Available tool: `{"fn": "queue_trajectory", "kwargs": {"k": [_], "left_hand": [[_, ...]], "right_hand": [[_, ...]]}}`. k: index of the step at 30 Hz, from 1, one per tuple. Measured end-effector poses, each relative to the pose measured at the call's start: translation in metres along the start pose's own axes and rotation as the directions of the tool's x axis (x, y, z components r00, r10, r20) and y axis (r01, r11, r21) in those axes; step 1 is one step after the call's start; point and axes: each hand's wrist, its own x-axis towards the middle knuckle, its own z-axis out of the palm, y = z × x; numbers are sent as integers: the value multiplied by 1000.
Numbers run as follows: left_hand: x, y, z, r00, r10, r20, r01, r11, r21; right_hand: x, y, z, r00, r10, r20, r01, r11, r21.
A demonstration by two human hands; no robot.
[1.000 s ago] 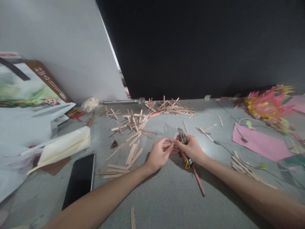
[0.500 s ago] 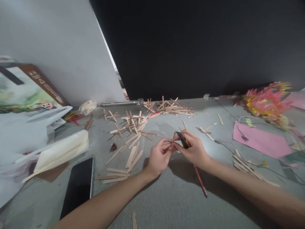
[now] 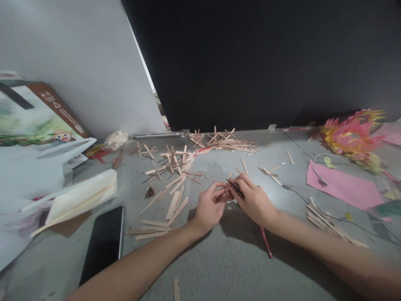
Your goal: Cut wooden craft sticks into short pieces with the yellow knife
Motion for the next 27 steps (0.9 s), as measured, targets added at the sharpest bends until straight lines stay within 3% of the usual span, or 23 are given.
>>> {"fn": "queue_trajectory", "kwargs": {"k": [8, 16, 20, 24, 25, 27], "left_hand": [[-2, 0, -1, 998, 61, -12, -58, 986, 157], [0, -5, -2, 1000, 13, -10, -13, 997, 74], [4, -8, -3, 999, -42, -8, 41, 996, -74], [8, -6, -2, 995, -94, -40, 86, 981, -176], [8, -5, -1, 994, -96, -56, 85, 981, -176], [7, -2, 0, 993, -92, -69, 78, 980, -180]], "right_hand": [[1, 2, 4, 996, -27, 82, 35, 994, -99], [-2, 6, 8, 995, -14, 103, 26, 992, -120], [6, 1, 7, 999, 26, 47, -29, 997, 70], [5, -11, -19, 993, 98, -66, -66, 925, 374], [-4, -14, -30, 989, 112, -93, -69, 923, 378], [-31, -18, -58, 997, 16, -78, 1, 977, 211]]}}
